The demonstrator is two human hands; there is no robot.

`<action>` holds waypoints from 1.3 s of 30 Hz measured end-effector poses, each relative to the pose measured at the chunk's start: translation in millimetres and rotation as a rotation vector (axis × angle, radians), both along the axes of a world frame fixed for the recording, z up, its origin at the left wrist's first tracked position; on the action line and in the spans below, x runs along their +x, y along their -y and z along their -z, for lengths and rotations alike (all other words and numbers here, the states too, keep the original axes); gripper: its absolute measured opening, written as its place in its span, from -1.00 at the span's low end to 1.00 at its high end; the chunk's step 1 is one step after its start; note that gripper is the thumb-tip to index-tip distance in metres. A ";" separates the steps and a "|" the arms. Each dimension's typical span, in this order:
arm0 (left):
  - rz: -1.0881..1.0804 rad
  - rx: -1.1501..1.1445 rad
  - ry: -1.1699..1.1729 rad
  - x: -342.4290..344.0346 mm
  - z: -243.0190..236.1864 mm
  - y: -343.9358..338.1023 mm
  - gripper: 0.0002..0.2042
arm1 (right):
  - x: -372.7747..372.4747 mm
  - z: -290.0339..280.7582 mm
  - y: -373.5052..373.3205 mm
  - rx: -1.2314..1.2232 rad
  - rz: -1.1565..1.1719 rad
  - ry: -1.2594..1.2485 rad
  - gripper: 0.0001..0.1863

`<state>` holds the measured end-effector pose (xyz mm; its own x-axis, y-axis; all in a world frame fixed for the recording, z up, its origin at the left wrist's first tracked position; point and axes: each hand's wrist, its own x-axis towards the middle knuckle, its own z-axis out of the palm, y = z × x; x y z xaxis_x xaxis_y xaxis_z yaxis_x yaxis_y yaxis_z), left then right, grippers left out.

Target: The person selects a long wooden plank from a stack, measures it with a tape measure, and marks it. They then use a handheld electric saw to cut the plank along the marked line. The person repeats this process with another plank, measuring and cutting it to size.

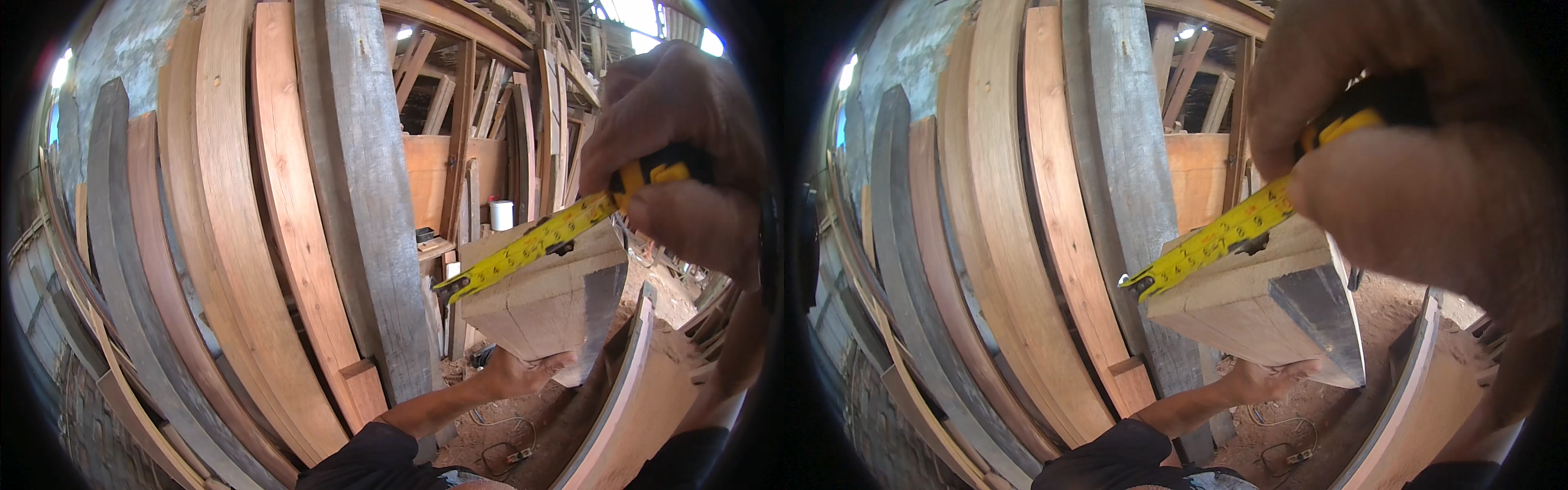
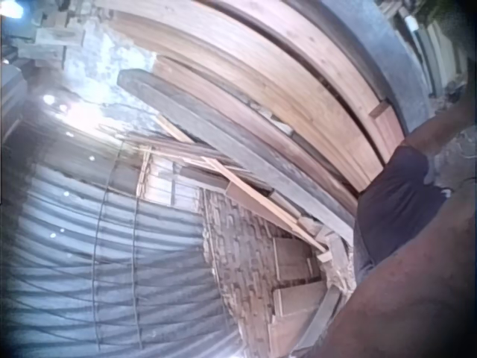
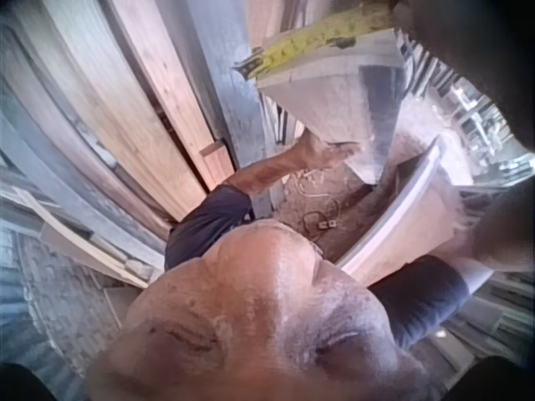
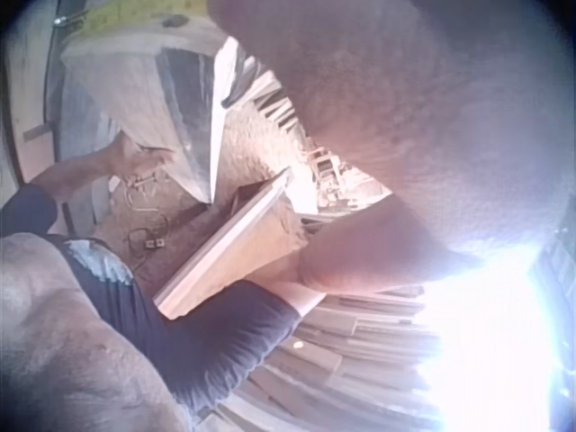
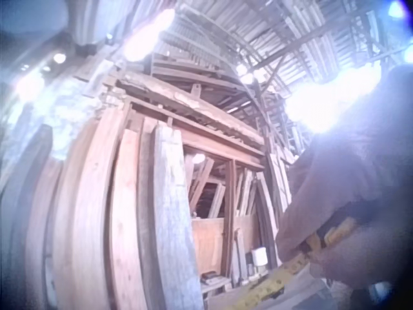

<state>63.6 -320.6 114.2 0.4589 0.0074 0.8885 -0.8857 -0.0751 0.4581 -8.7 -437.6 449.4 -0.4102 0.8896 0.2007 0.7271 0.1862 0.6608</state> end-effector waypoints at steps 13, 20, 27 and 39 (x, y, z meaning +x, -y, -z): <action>0.038 0.049 -0.096 -13.9 13.7 10.1 -0.86 | -27.6 2.2 31.3 0.006 0.068 0.053 -0.63; -0.010 0.041 -0.022 -22.4 16.6 10.0 -0.84 | -47.3 13.1 36.2 0.086 0.052 0.011 -0.61; 0.046 0.069 0.013 -18.5 18.6 27.3 -0.84 | -65.0 17.1 40.4 0.135 0.125 -0.009 -0.58; -0.040 0.072 -0.061 -35.7 30.6 9.9 -0.83 | -31.5 40.4 52.0 0.301 0.080 -0.160 -0.46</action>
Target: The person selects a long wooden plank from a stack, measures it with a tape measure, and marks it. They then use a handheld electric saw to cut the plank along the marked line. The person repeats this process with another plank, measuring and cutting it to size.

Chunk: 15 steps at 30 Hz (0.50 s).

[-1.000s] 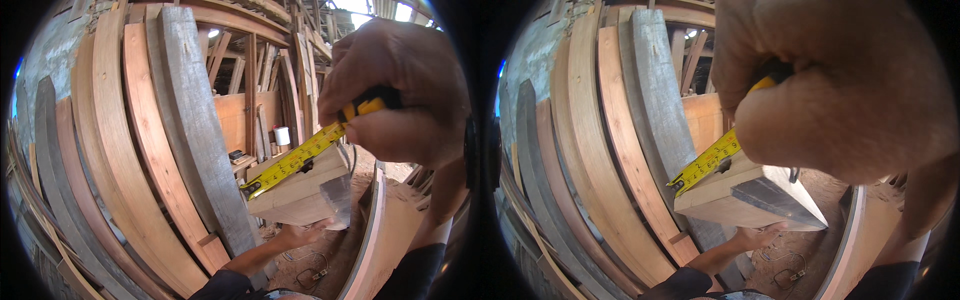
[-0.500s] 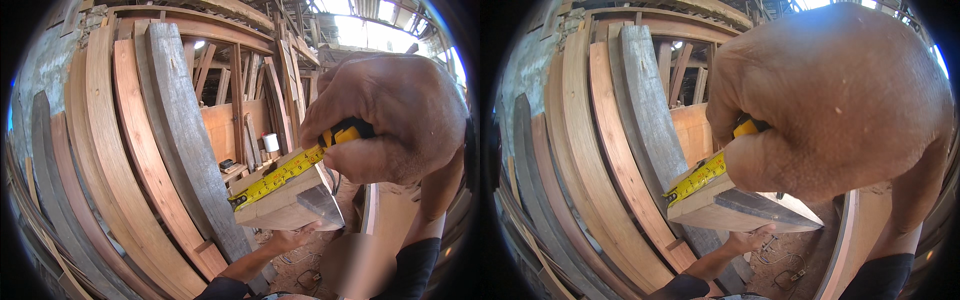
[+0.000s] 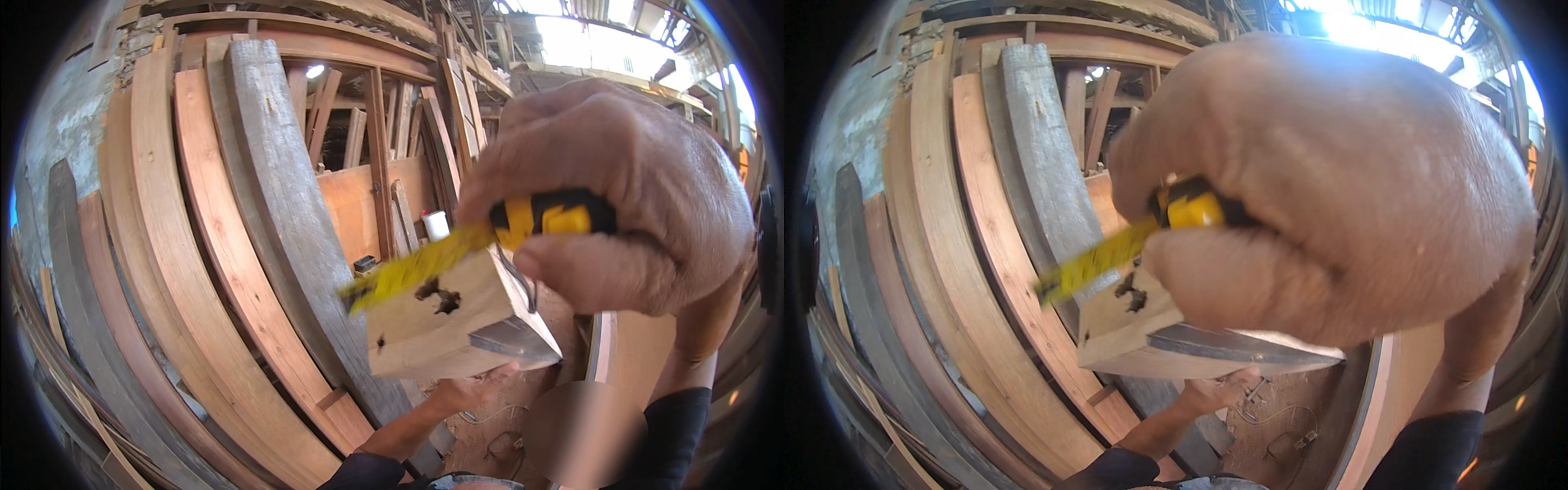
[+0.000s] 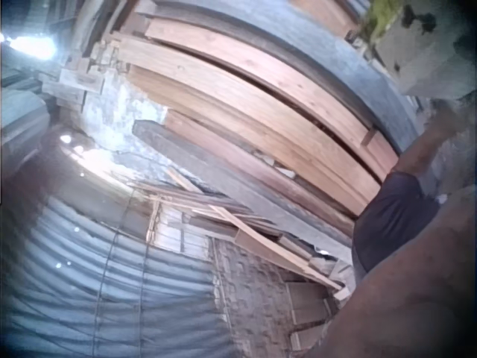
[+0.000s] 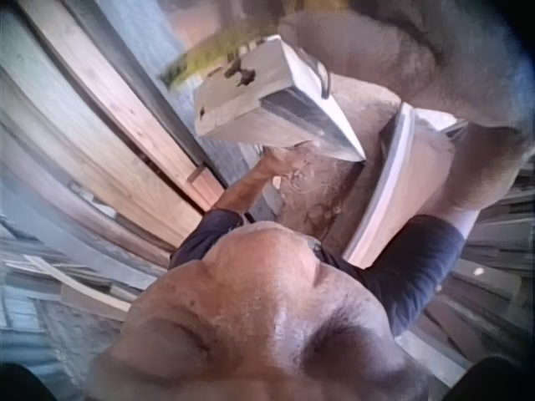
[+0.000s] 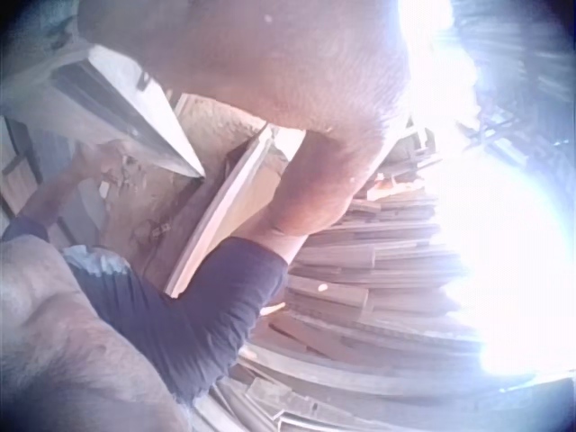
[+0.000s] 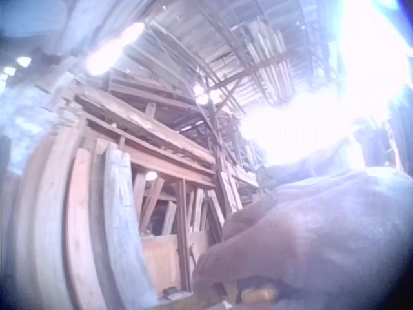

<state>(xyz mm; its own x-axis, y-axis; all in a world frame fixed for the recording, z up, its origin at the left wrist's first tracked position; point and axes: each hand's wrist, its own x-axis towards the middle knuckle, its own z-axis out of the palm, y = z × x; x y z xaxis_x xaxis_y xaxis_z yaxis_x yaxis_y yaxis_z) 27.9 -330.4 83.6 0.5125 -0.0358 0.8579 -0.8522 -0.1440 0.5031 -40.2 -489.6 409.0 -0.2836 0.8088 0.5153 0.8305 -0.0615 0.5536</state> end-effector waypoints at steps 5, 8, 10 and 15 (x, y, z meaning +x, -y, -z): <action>0.038 -0.200 0.030 0.6 -11.5 19.4 -0.72 | 21.8 39.0 60.4 0.176 0.213 -0.336 -0.34; -0.138 -0.304 0.131 1.6 6.7 -11.0 -0.61 | 96.6 145.5 79.4 0.488 0.048 -0.718 -0.34; -0.197 -0.354 0.154 6.0 12.2 -9.3 -0.52 | 126.6 234.8 90.6 0.806 -0.081 -1.363 -0.34; -0.306 -0.414 0.201 20.7 -3.5 24.6 -0.38 | 191.1 481.0 118.9 1.269 -0.263 -2.197 -0.55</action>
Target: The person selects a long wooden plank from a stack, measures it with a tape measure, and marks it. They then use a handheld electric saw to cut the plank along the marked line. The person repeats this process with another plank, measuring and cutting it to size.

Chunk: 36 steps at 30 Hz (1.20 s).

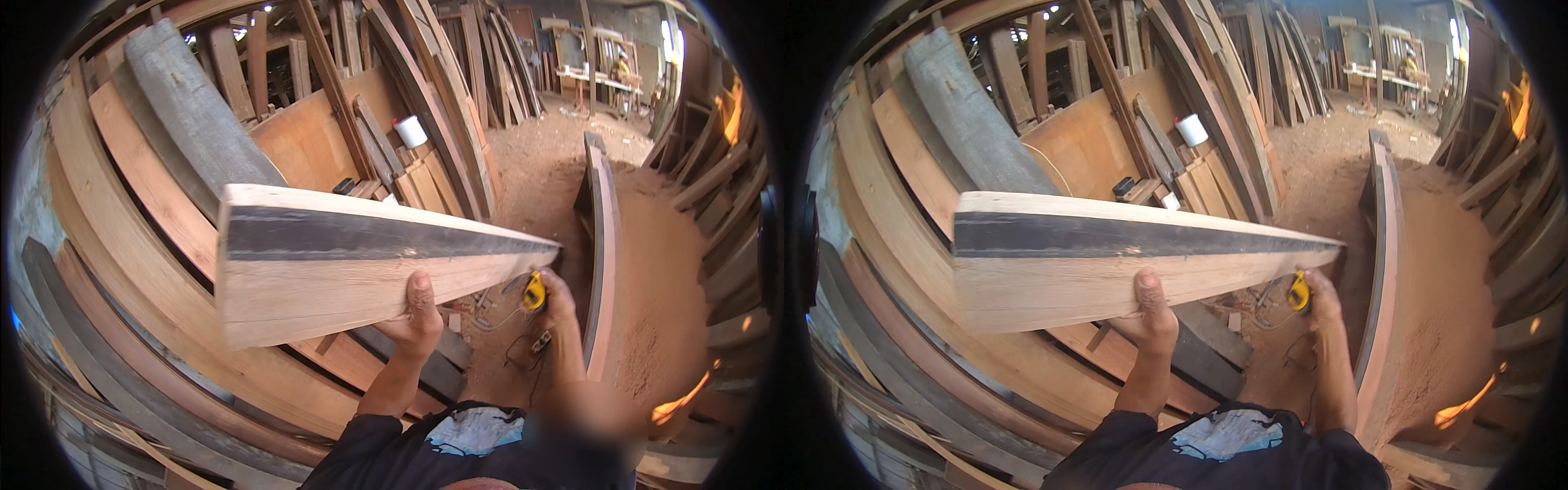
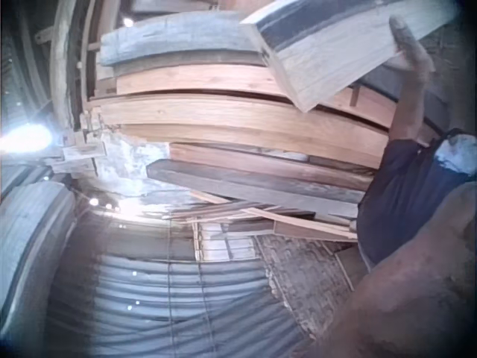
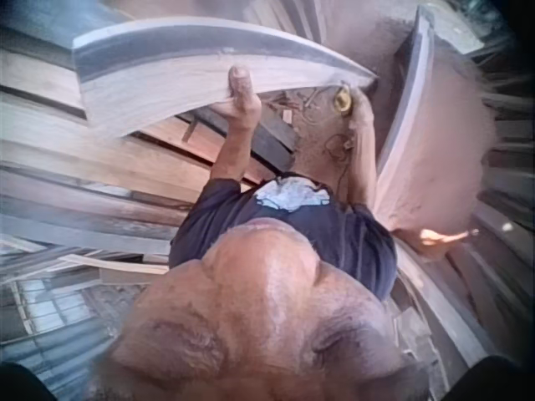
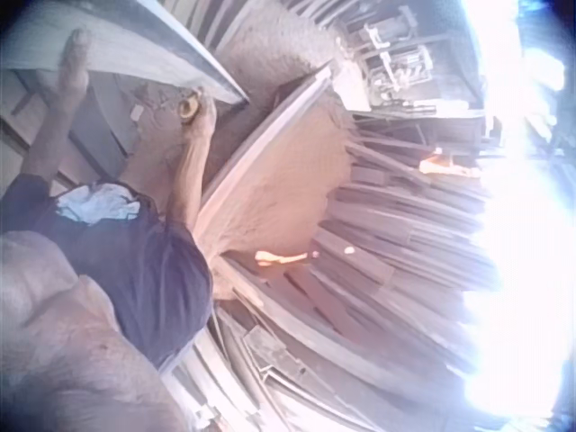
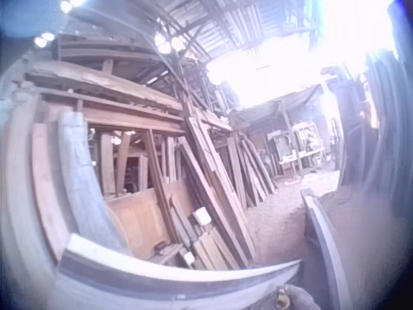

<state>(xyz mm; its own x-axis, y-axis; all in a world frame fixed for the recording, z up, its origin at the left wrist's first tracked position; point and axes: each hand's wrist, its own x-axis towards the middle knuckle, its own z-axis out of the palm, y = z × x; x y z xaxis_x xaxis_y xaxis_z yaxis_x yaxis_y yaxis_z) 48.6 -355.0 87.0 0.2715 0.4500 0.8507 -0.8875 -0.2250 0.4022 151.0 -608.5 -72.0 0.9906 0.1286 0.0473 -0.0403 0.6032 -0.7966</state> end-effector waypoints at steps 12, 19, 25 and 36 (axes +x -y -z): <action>0.029 0.006 0.003 -21.7 6.2 36.8 -0.25 | 17.3 26.3 -70.0 0.463 -0.273 -0.207 -0.08; -0.027 -0.050 -0.008 -55.9 -37.7 22.5 -0.16 | 38.1 32.8 -51.8 0.567 -0.381 -0.165 -0.15; 0.276 0.276 -0.135 -120.9 -108.0 -51.9 -0.06 | 16.9 77.5 -57.4 0.558 -0.528 -0.335 -0.20; -0.238 -0.178 -0.355 -239.0 90.6 -125.6 -0.28 | -37.3 180.2 -105.8 0.004 -0.690 -0.748 -0.29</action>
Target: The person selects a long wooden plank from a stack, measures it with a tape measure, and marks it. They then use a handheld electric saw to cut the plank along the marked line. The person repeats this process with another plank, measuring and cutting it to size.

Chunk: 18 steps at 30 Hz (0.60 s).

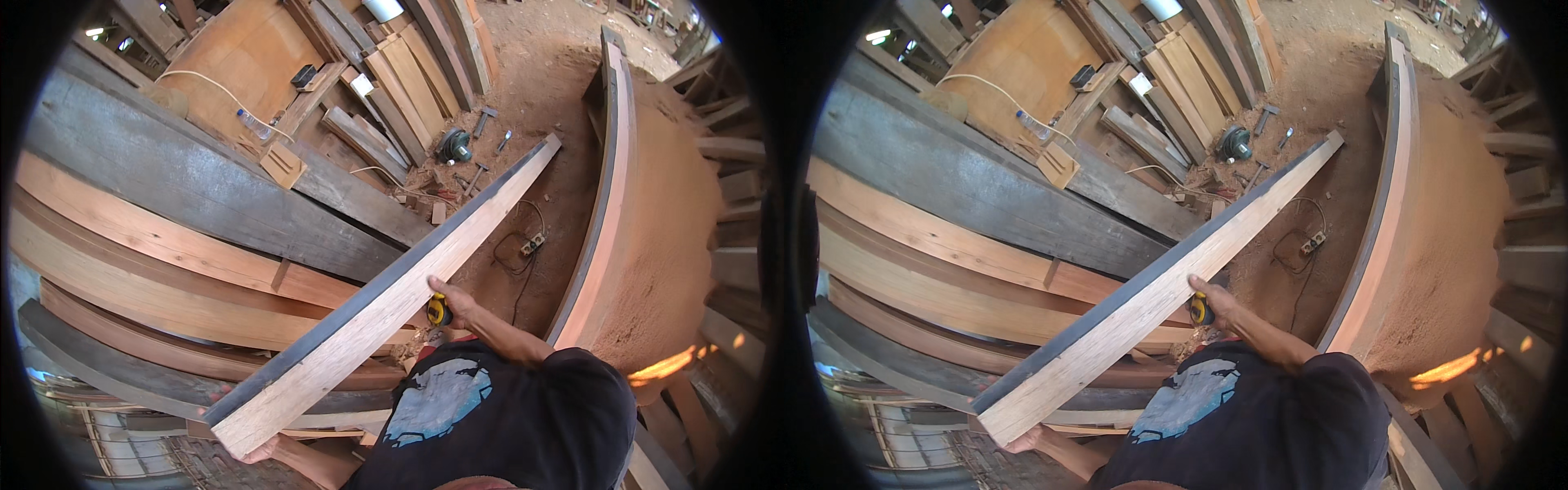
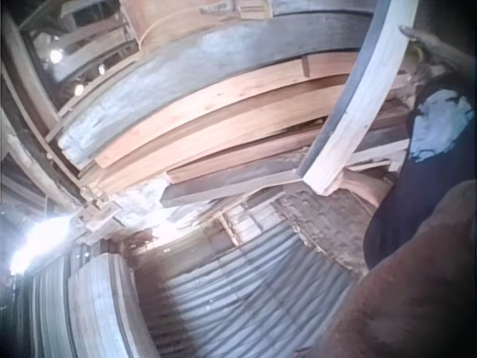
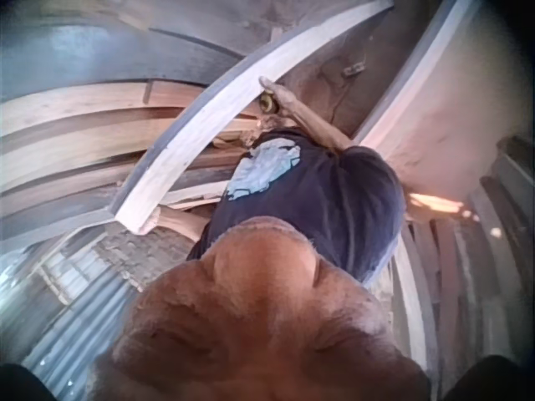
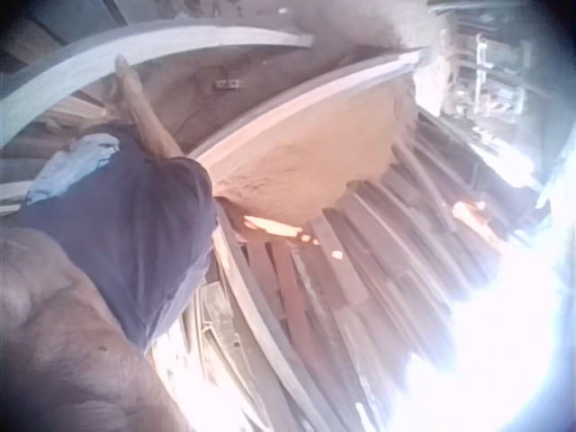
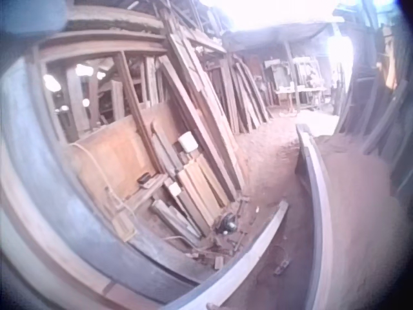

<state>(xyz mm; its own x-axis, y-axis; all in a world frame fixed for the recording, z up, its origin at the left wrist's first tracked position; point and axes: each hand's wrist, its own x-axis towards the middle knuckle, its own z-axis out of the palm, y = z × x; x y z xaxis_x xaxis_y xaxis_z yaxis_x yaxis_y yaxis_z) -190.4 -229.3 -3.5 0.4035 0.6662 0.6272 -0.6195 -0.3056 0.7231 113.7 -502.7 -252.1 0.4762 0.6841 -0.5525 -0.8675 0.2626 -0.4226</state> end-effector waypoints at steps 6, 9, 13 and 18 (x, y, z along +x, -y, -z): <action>-0.085 -0.416 0.043 -104.9 144.2 -51.7 -0.34 | -20.4 77.8 -19.1 -0.126 -0.228 -0.026 -0.41; -0.070 -0.409 0.002 -87.9 146.5 -19.6 -0.25 | -12.9 121.2 8.0 -0.029 -0.237 -0.263 -0.34; -0.044 -0.299 -0.126 -92.9 137.7 5.4 -0.21 | 33.8 150.7 47.5 -0.281 0.116 -0.193 -0.27; -0.135 -0.393 -0.117 -94.7 127.3 27.3 -0.16 | 107.6 177.5 86.0 -0.273 0.177 -0.252 -0.37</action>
